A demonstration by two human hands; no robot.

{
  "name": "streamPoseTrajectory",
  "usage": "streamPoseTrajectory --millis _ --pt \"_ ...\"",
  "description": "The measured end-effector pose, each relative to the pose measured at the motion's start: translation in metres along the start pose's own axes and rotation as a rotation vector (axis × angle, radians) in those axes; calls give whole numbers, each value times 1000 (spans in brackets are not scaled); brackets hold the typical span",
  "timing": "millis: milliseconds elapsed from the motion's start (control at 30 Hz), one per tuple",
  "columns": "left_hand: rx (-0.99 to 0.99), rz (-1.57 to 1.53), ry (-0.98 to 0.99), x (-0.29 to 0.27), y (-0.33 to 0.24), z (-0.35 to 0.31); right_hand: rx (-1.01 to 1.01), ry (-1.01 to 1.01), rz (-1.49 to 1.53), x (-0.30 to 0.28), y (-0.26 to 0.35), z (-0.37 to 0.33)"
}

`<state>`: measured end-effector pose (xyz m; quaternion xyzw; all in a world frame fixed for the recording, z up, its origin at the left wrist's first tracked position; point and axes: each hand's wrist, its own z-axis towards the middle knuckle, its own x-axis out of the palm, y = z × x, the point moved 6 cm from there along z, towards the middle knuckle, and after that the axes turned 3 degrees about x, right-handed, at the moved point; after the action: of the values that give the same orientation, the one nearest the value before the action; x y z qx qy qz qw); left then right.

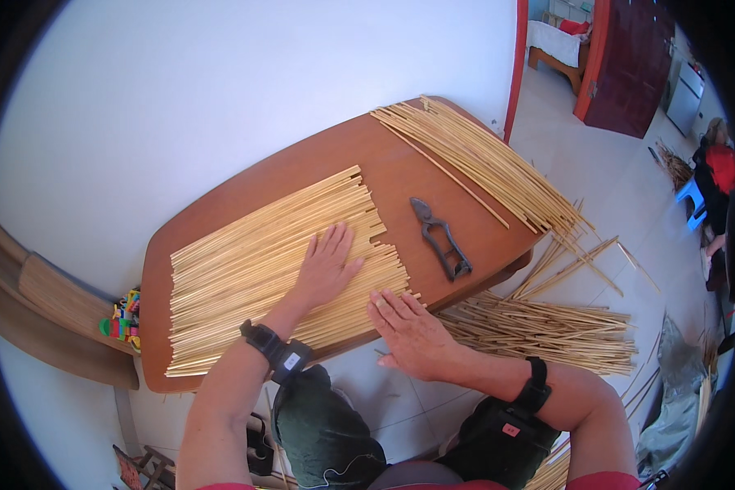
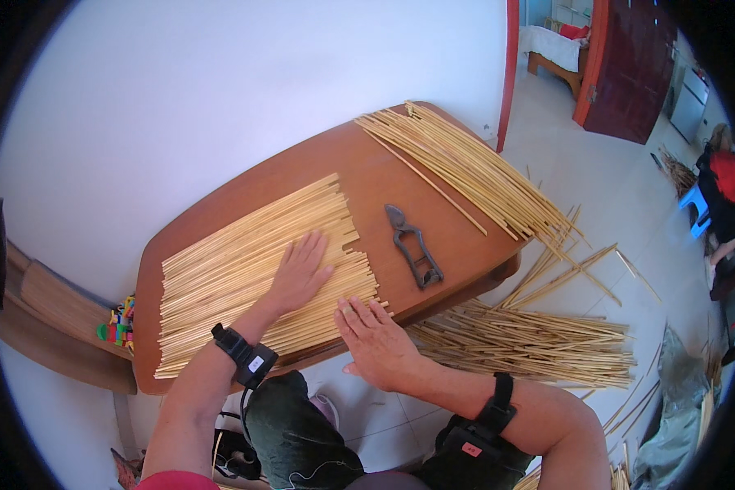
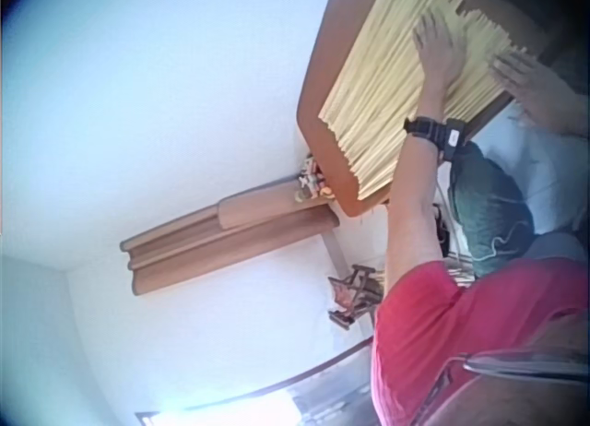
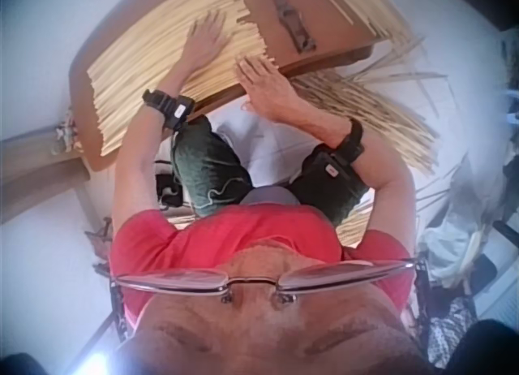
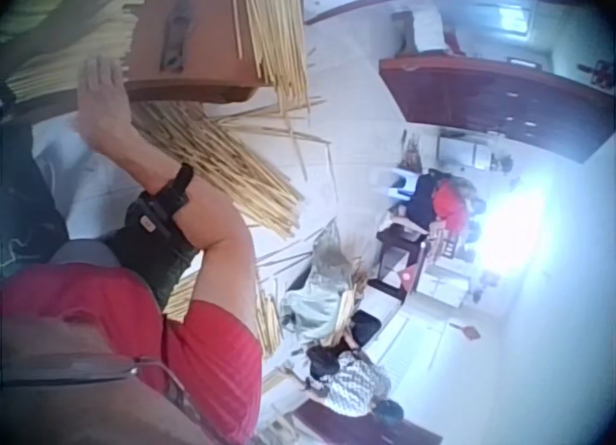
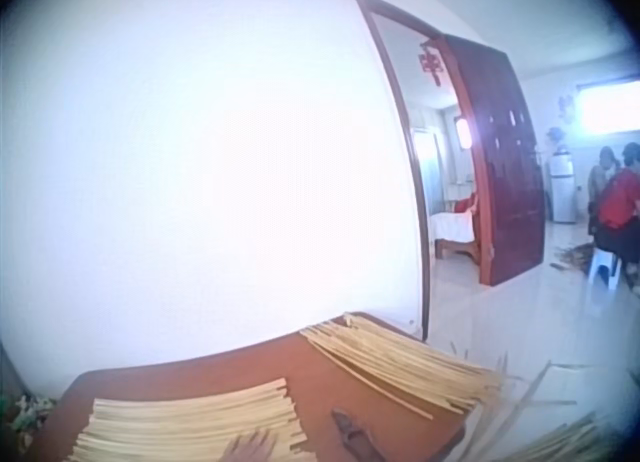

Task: The person assembles a bamboo mat by hand by threading long bamboo sticks through white strings on a wooden table. They align the sticks, thread the string over and under them, and use a pair of shears to trim the ends of the bamboo sticks.

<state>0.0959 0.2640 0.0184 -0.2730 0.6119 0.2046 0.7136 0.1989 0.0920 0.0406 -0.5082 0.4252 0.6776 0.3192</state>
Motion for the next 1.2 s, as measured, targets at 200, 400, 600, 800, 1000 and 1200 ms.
streamPoseTrajectory --millis 200,400,600,800,1000,1200 --pt "-92 22 -43 7 -1 16 23 27 -34 2 4 -1" --pt "-158 43 -121 15 13 50 22 27 -11 2 3 -2" --pt "-325 60 -122 14 40 84 14 53 5 -2 7 0" --pt "-384 60 -83 13 49 112 27 51 0 -2 6 -2" --pt "-410 41 -64 11 59 123 19 38 7 -3 5 -1" --pt "-393 20 -114 6 59 123 14 38 3 -4 5 0"
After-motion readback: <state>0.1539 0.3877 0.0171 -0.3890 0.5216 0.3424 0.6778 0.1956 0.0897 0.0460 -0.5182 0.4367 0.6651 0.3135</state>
